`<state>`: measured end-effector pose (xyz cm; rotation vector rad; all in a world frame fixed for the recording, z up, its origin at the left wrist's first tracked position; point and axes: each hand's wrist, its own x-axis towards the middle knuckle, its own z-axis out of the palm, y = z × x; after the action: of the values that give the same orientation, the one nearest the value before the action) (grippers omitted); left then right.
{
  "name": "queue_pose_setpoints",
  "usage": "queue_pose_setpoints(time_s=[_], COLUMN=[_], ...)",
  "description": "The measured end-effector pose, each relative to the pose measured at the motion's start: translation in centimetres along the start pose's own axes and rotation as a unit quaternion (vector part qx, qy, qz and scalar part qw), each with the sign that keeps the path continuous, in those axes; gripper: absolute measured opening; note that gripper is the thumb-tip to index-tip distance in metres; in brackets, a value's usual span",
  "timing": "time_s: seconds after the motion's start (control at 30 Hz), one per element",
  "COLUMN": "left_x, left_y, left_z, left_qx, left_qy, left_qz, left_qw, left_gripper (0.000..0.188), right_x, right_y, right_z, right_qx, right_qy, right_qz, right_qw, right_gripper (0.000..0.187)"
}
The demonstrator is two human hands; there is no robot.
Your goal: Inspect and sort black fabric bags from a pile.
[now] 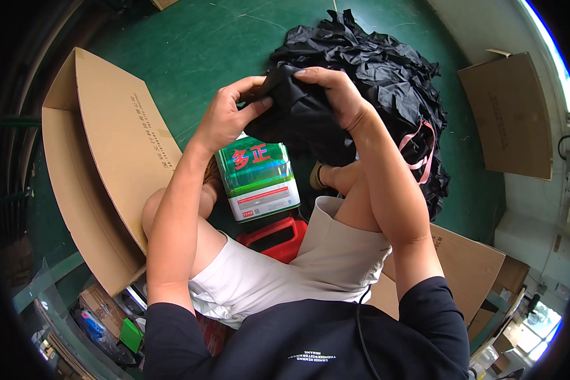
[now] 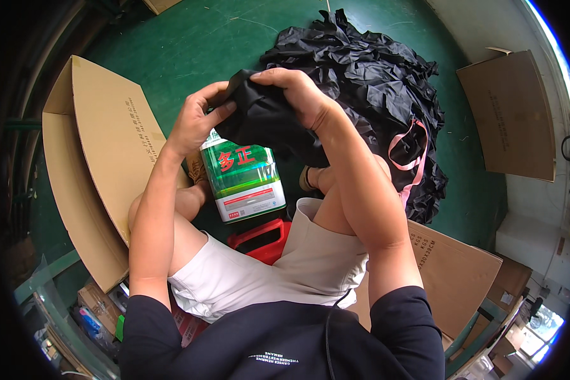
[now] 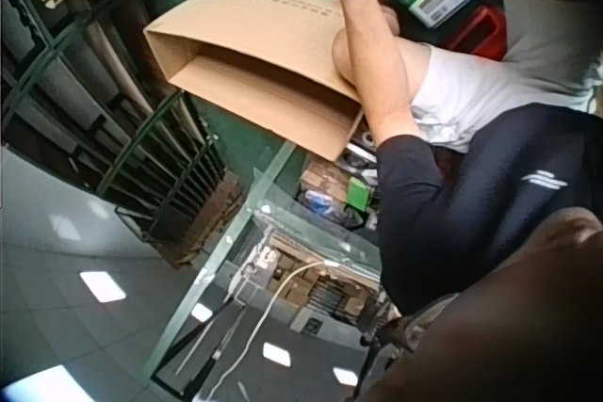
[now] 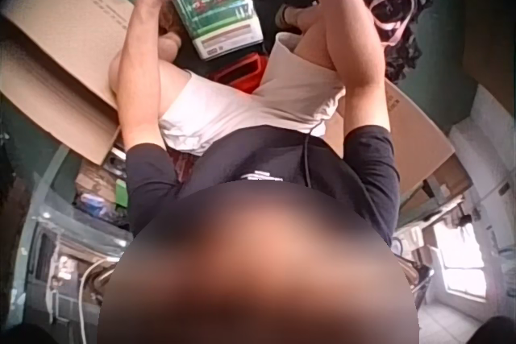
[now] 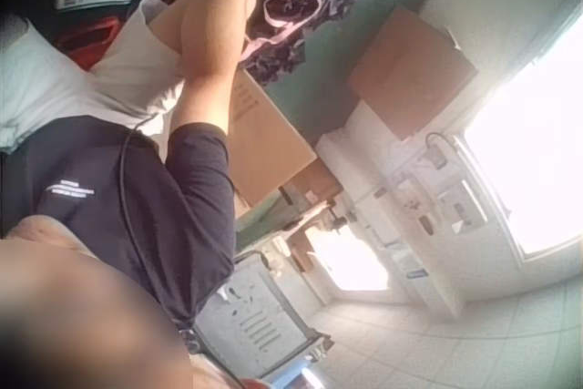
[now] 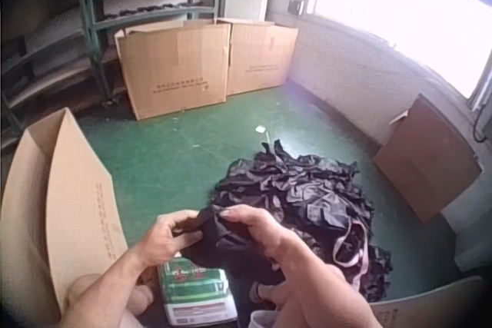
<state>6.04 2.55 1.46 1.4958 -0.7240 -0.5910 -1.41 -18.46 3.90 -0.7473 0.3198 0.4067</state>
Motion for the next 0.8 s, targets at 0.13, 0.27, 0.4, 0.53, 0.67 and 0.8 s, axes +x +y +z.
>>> queue_pose_setpoints(time_s=[0.13, 0.27, 0.4, 0.53, 0.67, 0.8], left_x=[-0.3, -0.7, -0.7, -1.0, -0.8, -0.8], left_y=[-0.7, -0.2, 1.7, 1.7, 0.4, -0.7], left_z=[-0.2, -1.3, -1.6, -2.7, -4.3, -5.2], left_qx=[0.044, -0.060, -0.223, -0.268, -0.249, -0.279], left_qy=[-0.032, -0.054, -0.063, -0.067, -0.084, -0.098], left_qz=[-0.022, -0.078, -0.119, -0.133, -0.102, -0.106], left_qw=[0.998, 0.994, 0.965, 0.952, 0.959, 0.949], left_gripper=[0.023, 0.019, 0.026, 0.031, 0.030, 0.037], right_x=[0.5, 0.5, 1.3, 1.5, 1.3, 1.5], right_y=[0.2, 0.1, -0.4, -0.8, -0.6, -0.7], right_z=[-0.3, 0.5, -1.4, -1.9, -1.0, -1.3], right_qx=[-0.129, -0.168, -0.332, -0.455, -0.499, -0.498], right_qy=[-0.093, -0.054, -0.018, 0.014, 0.045, 0.067], right_qz=[0.003, 0.003, -0.094, -0.203, -0.259, -0.289], right_qw=[0.987, 0.984, 0.939, 0.867, 0.826, 0.815], right_gripper=[0.020, 0.021, 0.022, 0.024, 0.025, 0.025])
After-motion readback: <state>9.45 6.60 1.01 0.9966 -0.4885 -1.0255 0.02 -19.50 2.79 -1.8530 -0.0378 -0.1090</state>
